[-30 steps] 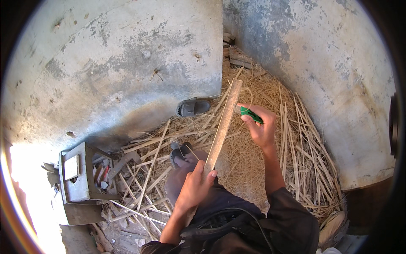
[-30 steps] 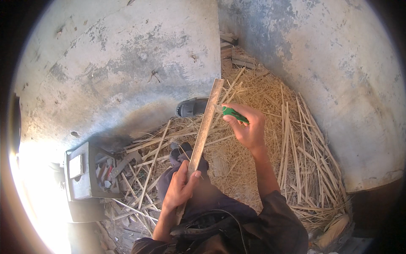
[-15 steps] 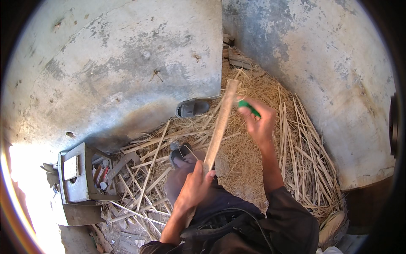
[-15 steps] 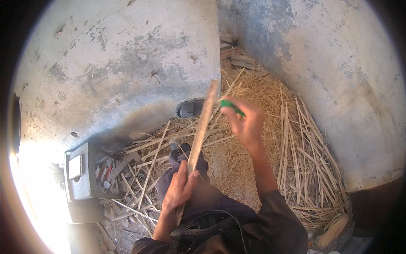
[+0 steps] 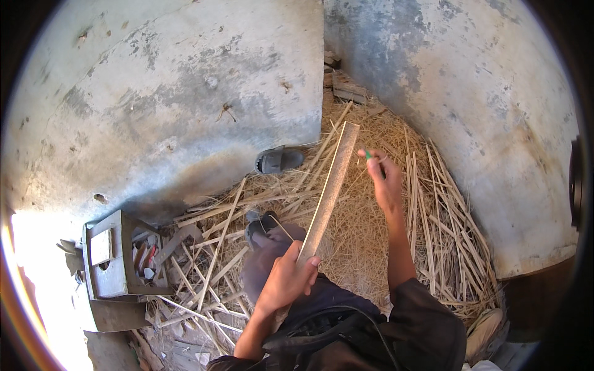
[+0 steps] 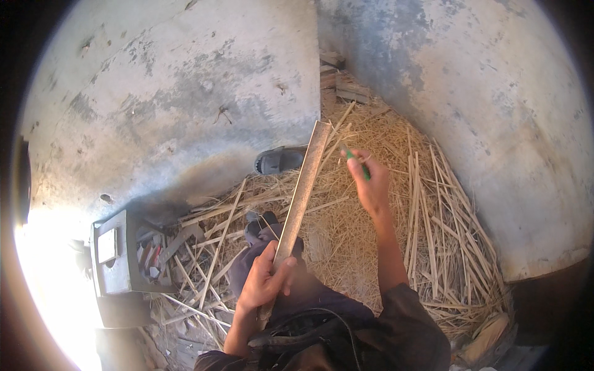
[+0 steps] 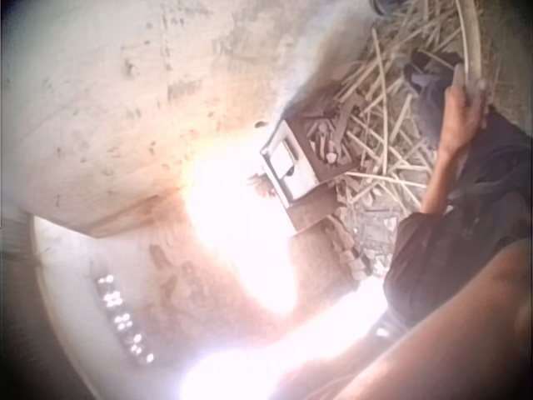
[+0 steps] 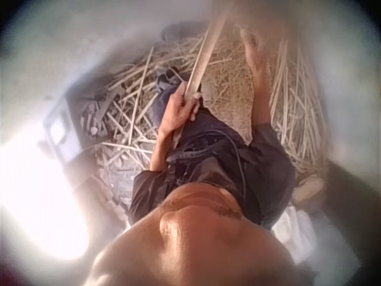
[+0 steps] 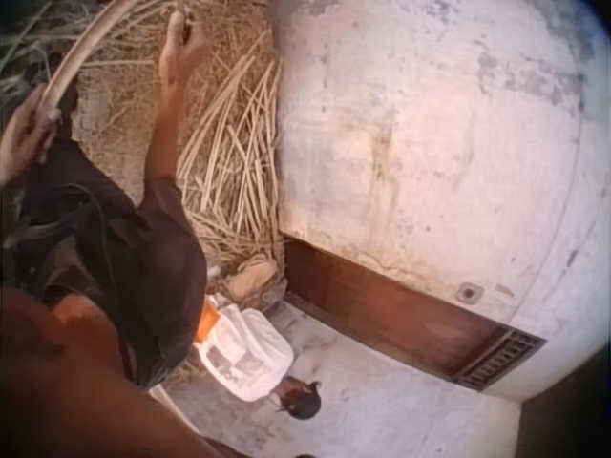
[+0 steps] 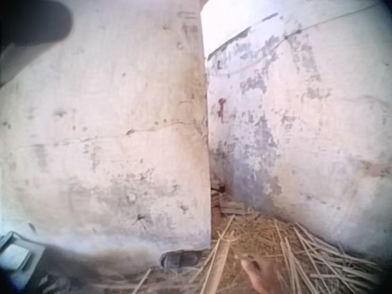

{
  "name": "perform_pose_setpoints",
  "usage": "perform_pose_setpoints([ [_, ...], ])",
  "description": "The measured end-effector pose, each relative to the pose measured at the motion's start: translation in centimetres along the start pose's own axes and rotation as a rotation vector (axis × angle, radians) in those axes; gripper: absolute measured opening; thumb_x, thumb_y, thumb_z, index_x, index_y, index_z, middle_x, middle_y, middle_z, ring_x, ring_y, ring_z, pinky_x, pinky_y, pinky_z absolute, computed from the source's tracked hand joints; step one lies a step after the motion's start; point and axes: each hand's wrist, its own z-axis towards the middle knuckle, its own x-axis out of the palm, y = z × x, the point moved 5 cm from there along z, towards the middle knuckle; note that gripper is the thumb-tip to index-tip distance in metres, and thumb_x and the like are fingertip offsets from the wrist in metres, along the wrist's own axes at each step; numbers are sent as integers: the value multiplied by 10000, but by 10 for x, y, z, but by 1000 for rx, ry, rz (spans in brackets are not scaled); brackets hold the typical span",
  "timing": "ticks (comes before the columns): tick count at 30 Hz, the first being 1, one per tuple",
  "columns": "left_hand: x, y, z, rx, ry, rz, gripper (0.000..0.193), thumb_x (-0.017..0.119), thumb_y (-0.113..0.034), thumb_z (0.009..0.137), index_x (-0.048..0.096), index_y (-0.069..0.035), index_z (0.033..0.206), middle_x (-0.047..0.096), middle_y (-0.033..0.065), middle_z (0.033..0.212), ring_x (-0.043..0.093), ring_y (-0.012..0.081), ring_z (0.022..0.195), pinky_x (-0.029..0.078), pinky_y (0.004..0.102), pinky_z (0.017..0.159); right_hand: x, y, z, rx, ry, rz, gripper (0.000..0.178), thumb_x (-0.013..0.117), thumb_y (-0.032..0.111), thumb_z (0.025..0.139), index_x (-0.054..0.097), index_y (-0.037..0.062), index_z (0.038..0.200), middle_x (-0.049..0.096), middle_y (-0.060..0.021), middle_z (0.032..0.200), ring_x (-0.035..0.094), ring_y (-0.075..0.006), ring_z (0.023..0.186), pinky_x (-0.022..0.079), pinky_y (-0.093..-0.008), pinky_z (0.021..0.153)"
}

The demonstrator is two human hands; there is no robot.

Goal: The person sits on a straw-covered floor and uses a green utility knife to shave thin strips from a long bamboo stick. They hold the stick with their left hand and scrape the blade along its length with their right hand, producing wood shavings that fall to the ground.

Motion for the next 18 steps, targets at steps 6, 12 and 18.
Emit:
perform_pose_setpoints([
  [6, 0, 3, -2, 90, -30, -64, 161, 605, -170, 1130, 554, -20, 1154, 585, -6, 705, 509, 53, 505, 408, 249, 472, 26, 17, -38, -143, 192, 239, 499, 692, 534, 1025, 818, 58, 1110, 670, 29, 749, 546, -73, 631, 403, -299, 578],
  [12, -3, 14, 0, 168, -129, 26, 183, 638, -186, 1113, 577, -26, 1177, 620, 15, 755, 565, 82, 627, 444, 282, 580, 29, 60, -51, -347, 287, 135, 402, 829, 461, 931, 835, 83, 1068, 762, -50, 803, 633, -151, 598, 454, -301, 552],
  [18, -7, 13, -1, 85, -157, 53, 219, 673, -185, 1086, 603, -13, 1202, 711, 106, 804, 702, 187, 766, 552, 376, 727, 36, 77, -62, -483, 334, -72, 423, 845, 487, 885, 845, 98, 1053, 760, -53, 780, 718, -233, 644, 509, -352, 575],
])
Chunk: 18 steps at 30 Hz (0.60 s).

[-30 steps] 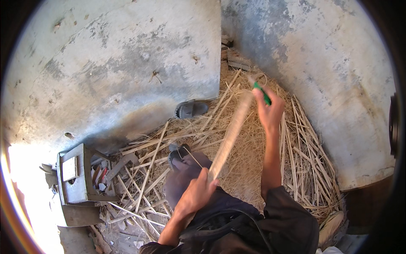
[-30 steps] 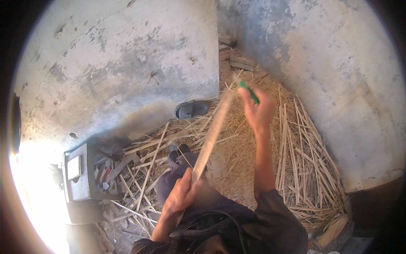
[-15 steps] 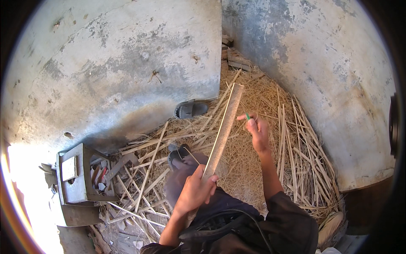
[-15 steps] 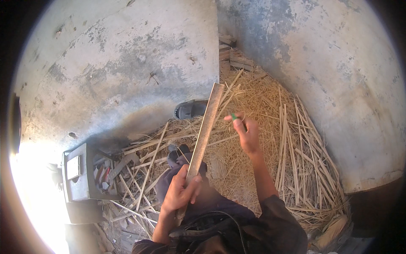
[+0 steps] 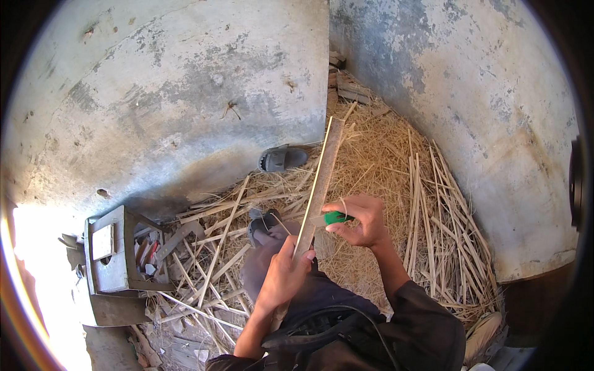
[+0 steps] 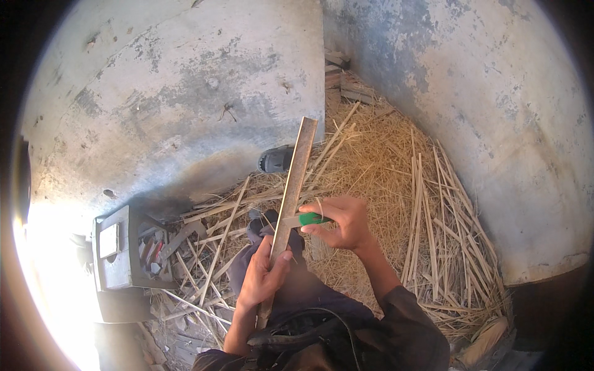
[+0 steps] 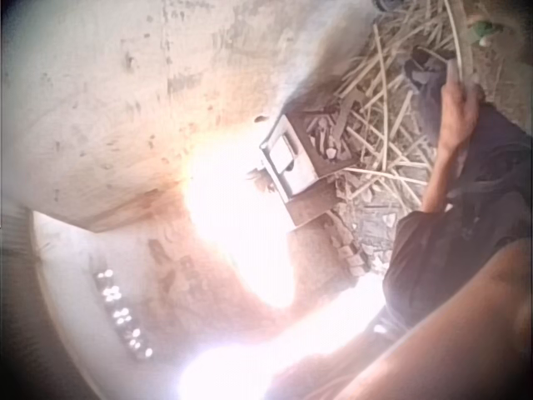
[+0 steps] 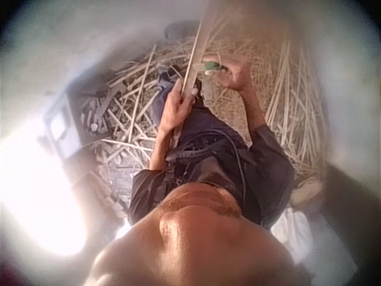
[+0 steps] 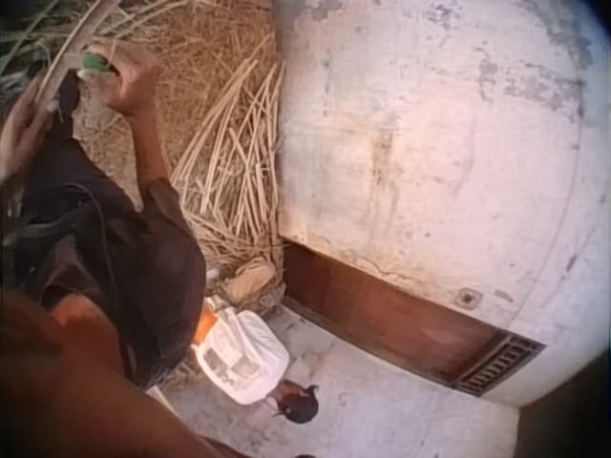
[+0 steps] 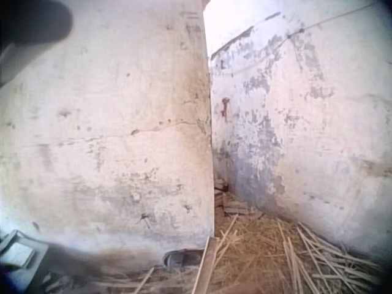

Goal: The person sits on a straw-covered floor and uses a green utility knife to shave thin strips from a long bamboo stick. They hold the stick with their left hand and scrape the blade along its length with their right hand, producing wood shavings that fall to the ground.

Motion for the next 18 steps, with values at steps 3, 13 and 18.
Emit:
perform_pose_setpoints([
  [3, 0, -3, 0, -12, -5, 11, 223, 668, -191, 1089, 602, -15, 1208, 713, 98, 811, 699, 183, 772, 550, 369, 729, 0, 5, -2, 9, 27, -62, 422, 859, 492, 863, 848, 117, 1058, 768, -47, 795, 731, -242, 664, 526, -356, 599],
  [13, -1, 0, 2, 42, 54, -118, 243, 605, -203, 1134, 546, -30, 1294, 571, -10, 731, 517, 82, 646, 433, 288, 596, -3, 17, 8, -57, -105, -173, 440, 843, 542, 867, 854, 152, 1072, 669, -6, 691, 629, -216, 570, 447, -370, 547],
  [18, -2, 1, 3, 12, 51, -58, 227, 625, -219, 1125, 558, -26, 1222, 617, 31, 747, 564, 126, 689, 479, 337, 643, -2, 12, 7, -42, -81, -183, 454, 846, 543, 863, 854, 160, 1106, 671, -8, 696, 623, -208, 577, 442, -363, 556],
])
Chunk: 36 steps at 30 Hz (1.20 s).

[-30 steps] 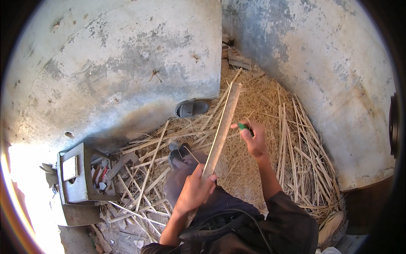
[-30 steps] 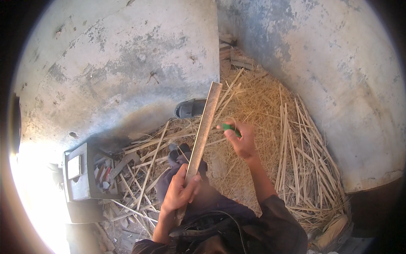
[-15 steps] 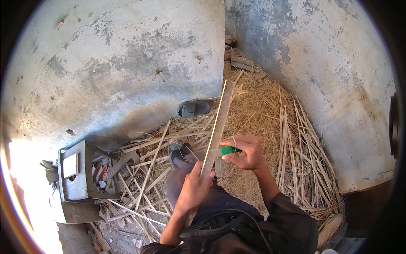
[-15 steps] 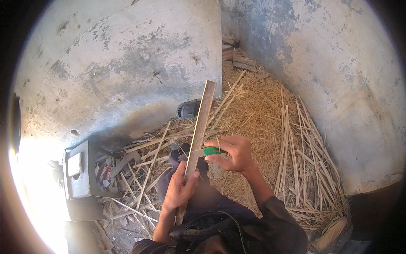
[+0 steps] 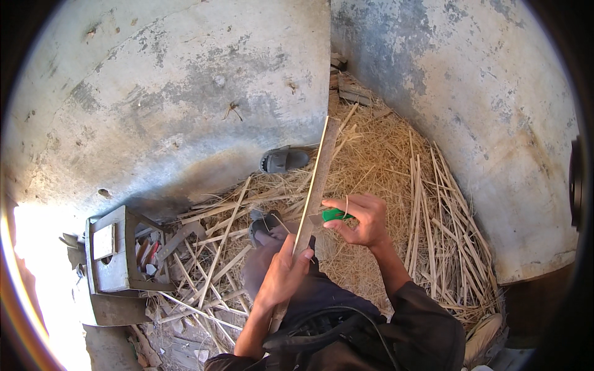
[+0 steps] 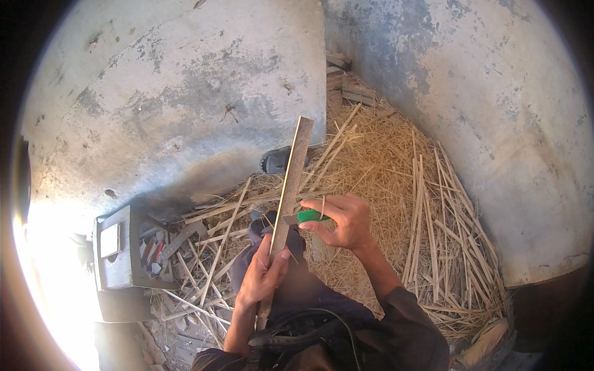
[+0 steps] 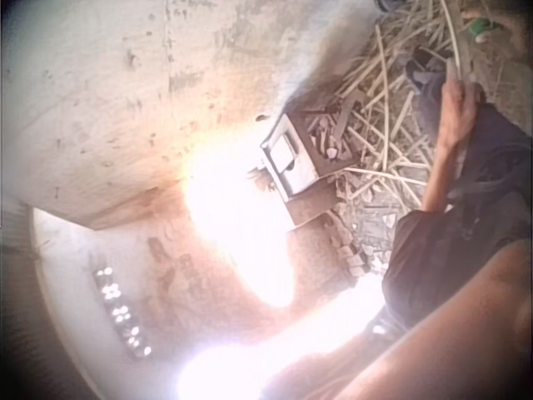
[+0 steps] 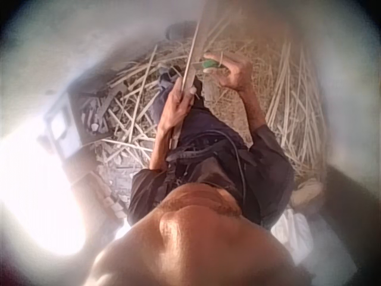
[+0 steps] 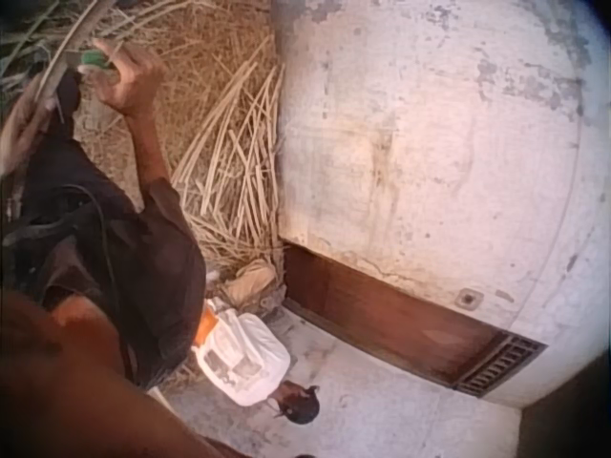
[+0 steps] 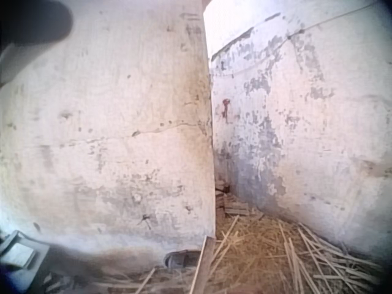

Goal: The person sits on a straw-covered floor and uses a green utility knife to shave thin strips from a long bamboo stick. They hold the stick with their left hand and scrape the blade along its length with their right hand, producing wood shavings that fall to the ground.

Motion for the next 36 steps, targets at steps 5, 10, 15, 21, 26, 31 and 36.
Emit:
perform_pose_setpoints([
  [5, -1, 3, 0, -1, 0, 32, 237, 621, -247, 1127, 540, -27, 1161, 618, 53, 745, 575, 157, 695, 489, 365, 656, -1, -1, 1, -24, -1, -16, 449, 852, 529, 860, 852, 163, 1119, 673, 1, 690, 614, -198, 576, 434, -365, 566],
  [10, 0, 1, 0, -7, 18, 58, 251, 618, -259, 1129, 514, -31, 1115, 619, 70, 742, 592, 187, 699, 496, 382, 674, -4, -7, 0, -28, 28, -100, 386, 867, 502, 874, 852, 193, 1104, 757, 24, 763, 658, -158, 592, 451, -328, 571],
  [15, 5, 2, 0, 10, 41, 104, 264, 612, -267, 1132, 498, -31, 1103, 622, 84, 741, 600, 205, 697, 503, 401, 683, -16, -46, 13, 70, -190, -47, 360, 851, 475, 912, 851, 168, 1098, 774, 15, 771, 669, -148, 595, 446, -316, 553],
  [21, 5, -4, 0, 30, 46, 127, 271, 610, -276, 1134, 507, -26, 1130, 632, 95, 740, 624, 230, 698, 513, 413, 691, -16, -62, 19, 98, -239, 6, 342, 842, 447, 941, 858, 135, 1081, 787, -20, 786, 660, -122, 589, 437, -288, 504],
  [26, 9, 2, 2, 72, 25, 159, 305, 616, -285, 1130, 521, -2, 1191, 636, 100, 736, 648, 251, 705, 521, 418, 700, -35, -83, 34, 228, -269, -31, 397, 797, 470, 990, 861, 88, 1074, 759, -26, 767, 612, -104, 579, 437, -280, 508],
  [31, 8, -1, 1, 7, 52, 103, 311, 603, -293, 1135, 532, 6, 1186, 643, 109, 761, 640, 239, 723, 523, 413, 711, -24, -89, 35, 296, -194, 222, 518, 706, 539, 1043, 834, 39, 1088, 572, 18, 682, 451, -74, 579, 323, -280, 541],
  [36, 9, -5, -1, 21, 82, 88, 295, 588, -294, 1141, 543, -3, 1161, 639, 105, 772, 627, 218, 734, 521, 406, 717, -4, -97, 25, 482, 9, 709, 632, 588, 587, 1097, 779, -14, 1142, 445, 55, 666, 346, -53, 584, 263, -275, 564],
])
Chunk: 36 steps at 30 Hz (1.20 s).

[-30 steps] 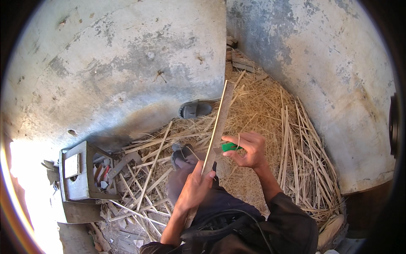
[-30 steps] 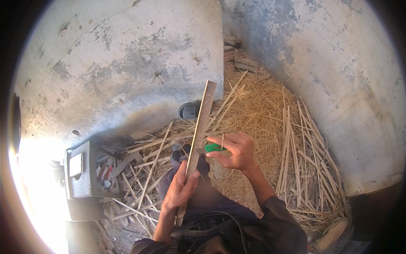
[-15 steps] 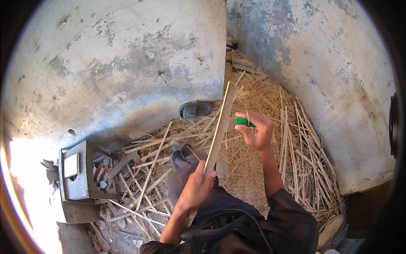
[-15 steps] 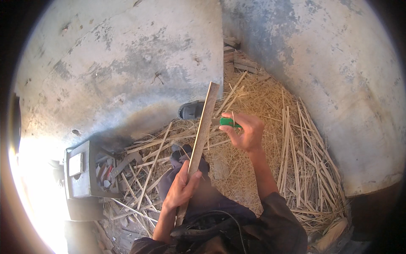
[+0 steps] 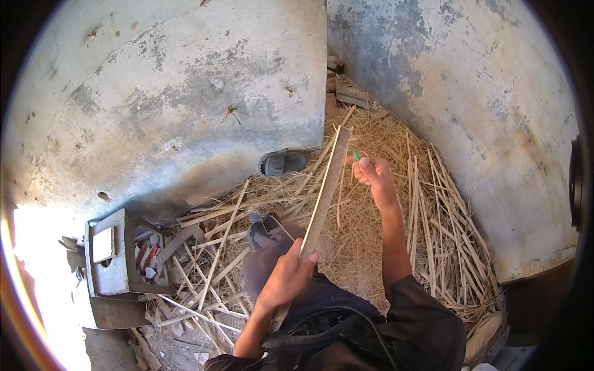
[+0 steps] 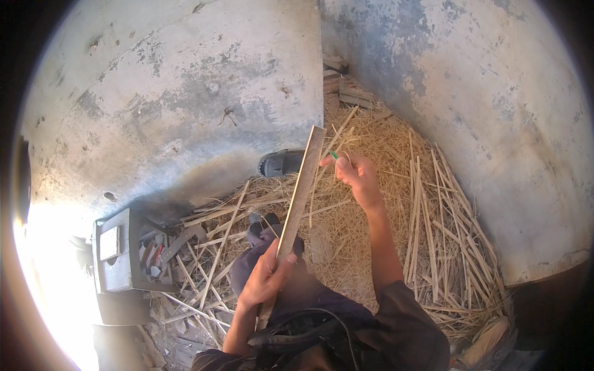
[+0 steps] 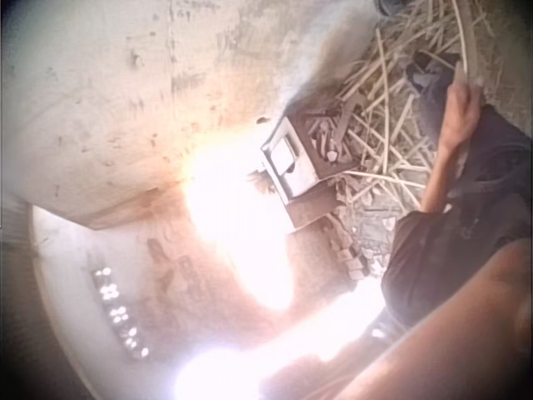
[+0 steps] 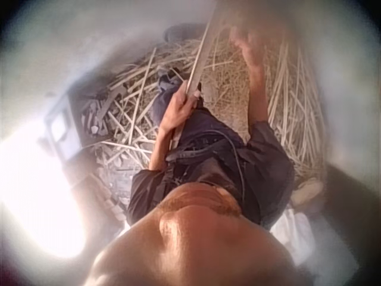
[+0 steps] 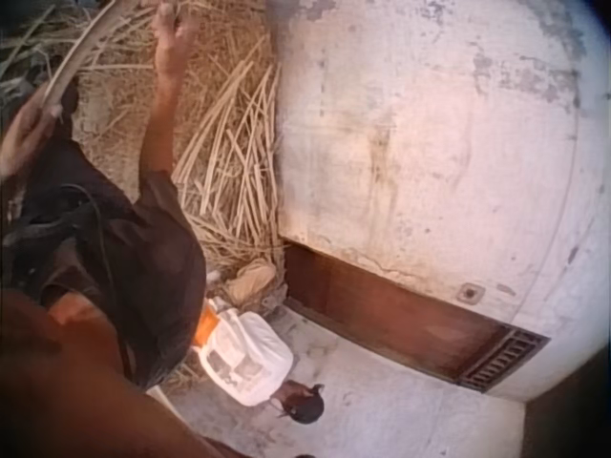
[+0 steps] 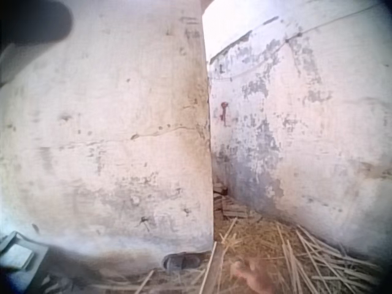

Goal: The person sits on a straw-covered floor and uses a green utility knife to shave thin strips from a long bamboo stick. They hold the stick with their left hand and scrape the blade along its length with their right hand, producing wood shavings that fall to the ground.

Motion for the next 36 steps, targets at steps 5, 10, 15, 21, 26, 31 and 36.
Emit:
perform_pose_setpoints([
  [5, 0, 0, -2, -29, 17, -22, 282, 575, -290, 1148, 543, -10, 1139, 631, 91, 766, 618, 198, 724, 515, 397, 700, 13, -6, -4, 60, 30, 134, 641, 572, 600, 1098, 777, -6, 1151, 428, 55, 668, 349, -57, 595, 263, -280, 567],
  [10, 0, 3, -1, -20, 28, -64, 280, 562, -293, 1155, 544, -14, 1136, 624, 75, 760, 603, 176, 708, 509, 382, 681, 4, -4, -15, -223, -151, -223, 446, 752, 476, 1012, 821, 53, 1132, 578, 48, 722, 471, -76, 622, 345, -272, 577],
  [15, -1, 6, -1, -19, 20, -78, 281, 562, -295, 1156, 545, -16, 1135, 622, 67, 755, 599, 168, 690, 507, 372, 662, 16, 23, -30, -296, -65, -390, 357, 833, 403, 935, 844, 86, 1098, 718, 2, 782, 621, -112, 655, 449, -302, 583],
  [21, -1, 5, -1, -22, 16, -99, 272, 563, -293, 1157, 551, -22, 1140, 627, 58, 757, 597, 151, 675, 505, 354, 642, 22, 29, -41, -419, -10, -514, 316, 872, 331, 876, 851, 113, 1103, 780, -32, 833, 691, -139, 682, 487, -306, 564],
  [26, -2, 4, -2, -36, 13, -95, 266, 568, -288, 1155, 555, -23, 1142, 629, 56, 758, 597, 147, 675, 506, 351, 642, 13, 33, -44, -296, -118, -469, 318, 867, 336, 887, 845, 109, 1109, 789, -39, 853, 699, -142, 683, 496, -290, 562],
  [31, -1, 2, -2, -29, 2, -101, 260, 566, -279, 1154, 556, -20, 1133, 628, 61, 758, 600, 157, 682, 507, 357, 653, 19, 40, -41, -405, -80, -491, 326, 862, 345, 897, 843, 103, 1114, 785, -46, 838, 700, -132, 678, 512, -285, 561],
  [36, -1, 3, -2, -20, 3, -45, 281, 565, -292, 1154, 560, -12, 1136, 637, 84, 760, 614, 185, 689, 515, 375, 671, 24, 46, -39, -427, -103, -548, 329, 855, 370, 921, 841, 102, 1110, 767, -35, 806, 689, -126, 666, 507, -283, 556],
])
